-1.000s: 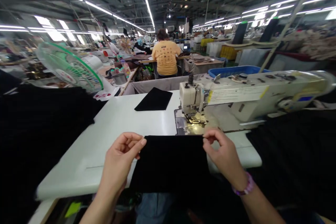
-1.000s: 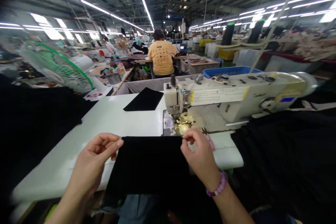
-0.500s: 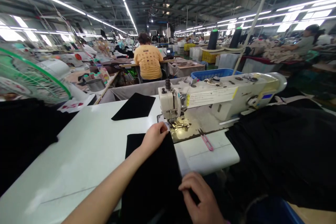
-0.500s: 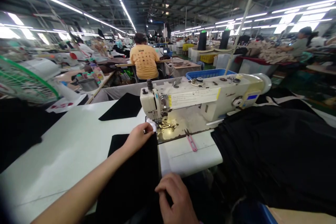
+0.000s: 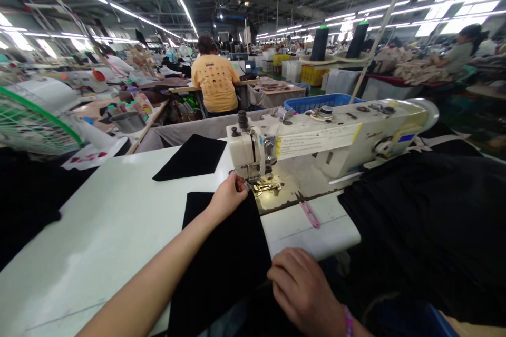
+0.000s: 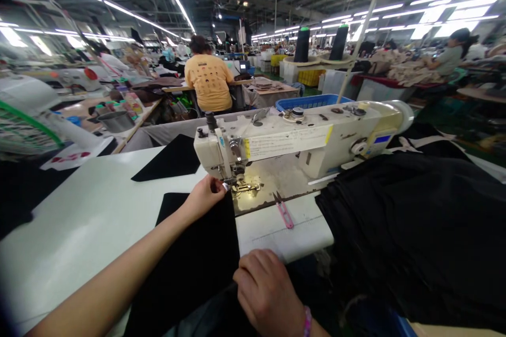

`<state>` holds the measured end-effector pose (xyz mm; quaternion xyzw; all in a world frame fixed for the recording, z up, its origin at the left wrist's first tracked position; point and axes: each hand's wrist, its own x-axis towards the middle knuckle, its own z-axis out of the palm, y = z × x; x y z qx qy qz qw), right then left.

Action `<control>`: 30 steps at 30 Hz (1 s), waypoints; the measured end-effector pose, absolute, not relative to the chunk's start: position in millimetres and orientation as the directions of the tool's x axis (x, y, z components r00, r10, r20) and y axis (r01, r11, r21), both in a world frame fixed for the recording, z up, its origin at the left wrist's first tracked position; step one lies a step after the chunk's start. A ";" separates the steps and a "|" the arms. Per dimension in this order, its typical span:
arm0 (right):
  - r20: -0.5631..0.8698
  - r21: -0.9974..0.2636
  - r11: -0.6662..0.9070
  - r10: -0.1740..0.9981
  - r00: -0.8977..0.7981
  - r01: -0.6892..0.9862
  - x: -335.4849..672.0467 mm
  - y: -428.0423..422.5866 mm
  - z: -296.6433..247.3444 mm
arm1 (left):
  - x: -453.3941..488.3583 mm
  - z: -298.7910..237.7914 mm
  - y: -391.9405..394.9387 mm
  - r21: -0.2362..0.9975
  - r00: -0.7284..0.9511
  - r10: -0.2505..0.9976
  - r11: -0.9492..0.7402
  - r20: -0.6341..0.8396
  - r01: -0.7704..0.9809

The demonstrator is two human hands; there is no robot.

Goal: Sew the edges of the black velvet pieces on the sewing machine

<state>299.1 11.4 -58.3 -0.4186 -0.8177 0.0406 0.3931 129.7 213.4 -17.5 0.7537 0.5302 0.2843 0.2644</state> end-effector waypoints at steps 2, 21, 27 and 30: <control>0.599 -0.430 0.613 0.743 -0.299 0.662 294.3 13.5 -57.4 | 131.8 -19.3 220.9 0.695 0.271 0.952 -0.292 0.144 0.657; 0.581 -0.434 0.663 0.723 -0.373 0.610 304.3 18.3 -54.4 | 130.7 -3.0 170.5 0.368 0.311 0.882 -0.437 0.354 0.821; 0.531 -0.433 0.656 0.740 -0.414 0.618 309.1 15.8 -51.5 | 104.8 -17.7 68.2 0.182 0.810 0.489 -0.872 0.324 0.454; 0.526 -0.443 0.640 0.752 -0.397 0.628 307.9 21.9 -48.6 | 94.7 -29.6 63.9 0.067 0.836 0.406 -0.909 0.368 0.412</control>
